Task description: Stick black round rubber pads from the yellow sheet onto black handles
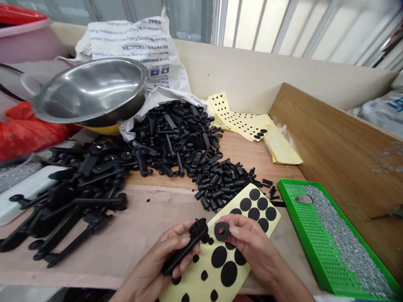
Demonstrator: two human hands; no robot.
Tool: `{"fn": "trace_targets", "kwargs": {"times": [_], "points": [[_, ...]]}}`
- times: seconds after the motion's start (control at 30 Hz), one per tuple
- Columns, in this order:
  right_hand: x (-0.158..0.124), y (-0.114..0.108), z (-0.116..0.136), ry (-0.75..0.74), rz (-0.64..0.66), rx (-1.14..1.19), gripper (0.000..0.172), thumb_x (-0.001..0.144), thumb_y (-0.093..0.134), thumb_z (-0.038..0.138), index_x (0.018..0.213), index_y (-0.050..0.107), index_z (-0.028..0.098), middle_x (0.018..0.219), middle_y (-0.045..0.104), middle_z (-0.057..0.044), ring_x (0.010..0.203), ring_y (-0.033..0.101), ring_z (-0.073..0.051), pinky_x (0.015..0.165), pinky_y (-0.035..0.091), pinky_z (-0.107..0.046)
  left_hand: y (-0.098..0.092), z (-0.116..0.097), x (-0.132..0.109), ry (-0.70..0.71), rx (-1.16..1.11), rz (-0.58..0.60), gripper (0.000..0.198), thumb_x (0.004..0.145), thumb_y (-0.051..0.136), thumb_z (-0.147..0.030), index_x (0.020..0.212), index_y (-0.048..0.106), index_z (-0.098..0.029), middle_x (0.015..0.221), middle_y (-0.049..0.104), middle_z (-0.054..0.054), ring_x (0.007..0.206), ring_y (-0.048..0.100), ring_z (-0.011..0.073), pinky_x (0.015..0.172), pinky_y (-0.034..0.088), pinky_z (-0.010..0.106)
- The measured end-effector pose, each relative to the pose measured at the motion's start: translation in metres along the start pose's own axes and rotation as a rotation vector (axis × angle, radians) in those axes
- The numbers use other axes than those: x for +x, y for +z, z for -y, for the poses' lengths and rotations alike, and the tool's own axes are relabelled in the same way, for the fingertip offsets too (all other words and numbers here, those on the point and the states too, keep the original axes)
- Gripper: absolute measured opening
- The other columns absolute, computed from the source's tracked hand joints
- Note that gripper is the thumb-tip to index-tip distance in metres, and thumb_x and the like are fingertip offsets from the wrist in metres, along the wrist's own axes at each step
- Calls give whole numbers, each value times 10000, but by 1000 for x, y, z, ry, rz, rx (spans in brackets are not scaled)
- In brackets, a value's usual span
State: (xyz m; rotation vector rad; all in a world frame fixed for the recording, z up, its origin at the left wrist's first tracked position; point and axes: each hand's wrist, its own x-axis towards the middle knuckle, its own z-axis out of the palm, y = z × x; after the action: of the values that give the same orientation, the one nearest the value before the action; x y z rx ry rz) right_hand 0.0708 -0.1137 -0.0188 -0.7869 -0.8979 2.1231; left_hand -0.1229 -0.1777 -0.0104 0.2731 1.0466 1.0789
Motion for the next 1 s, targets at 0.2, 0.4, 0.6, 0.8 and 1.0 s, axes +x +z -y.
{"fn": "trace_targets", "kwargs": {"times": [0.2, 0.4, 0.6, 0.8, 1.0], "points": [[-2, 1, 3, -8, 51, -7, 89, 753, 656, 218, 748, 645, 131, 918, 644, -75, 787, 557, -156, 736, 409, -265, 5, 8, 5, 58, 234, 48, 406, 725, 671, -414, 1041, 588, -173, 721, 678, 48, 444, 447, 60, 379, 277, 129], [-3, 0, -1, -49, 40, -147, 158, 722, 670, 230, 649, 557, 147, 953, 622, -68, 816, 525, -168, 713, 384, -260, 5, 16, 7, 201, 652, 78, 489, 759, 596, -465, 1123, 572, -139, 789, 655, 35, 600, 500, 128, 562, 430, 222], [-4, 3, -1, -49, 13, -272, 183, 715, 663, 258, 624, 536, 163, 916, 608, -58, 802, 508, -173, 723, 370, -276, 2, 13, 3, 214, 798, 37, 548, 847, 440, -500, 1232, 524, -117, 800, 664, 43, 649, 535, 165, 641, 431, 261], [-2, 2, -3, -58, 3, -340, 199, 719, 662, 291, 629, 537, 165, 927, 598, -61, 842, 516, -188, 752, 371, -287, 2, 12, 0, 254, 869, 33, 518, 878, 389, -493, 1218, 558, -140, 587, 557, -24, 626, 542, 165, 607, 418, 234], [-2, 4, -5, -32, -14, -373, 226, 694, 681, 332, 620, 544, 168, 942, 587, -62, 852, 514, -193, 746, 383, -285, 1, 16, 2, 298, 830, 35, 489, 878, 412, -496, 1204, 591, -178, 601, 570, -22, 612, 555, 159, 578, 456, 214]]}}
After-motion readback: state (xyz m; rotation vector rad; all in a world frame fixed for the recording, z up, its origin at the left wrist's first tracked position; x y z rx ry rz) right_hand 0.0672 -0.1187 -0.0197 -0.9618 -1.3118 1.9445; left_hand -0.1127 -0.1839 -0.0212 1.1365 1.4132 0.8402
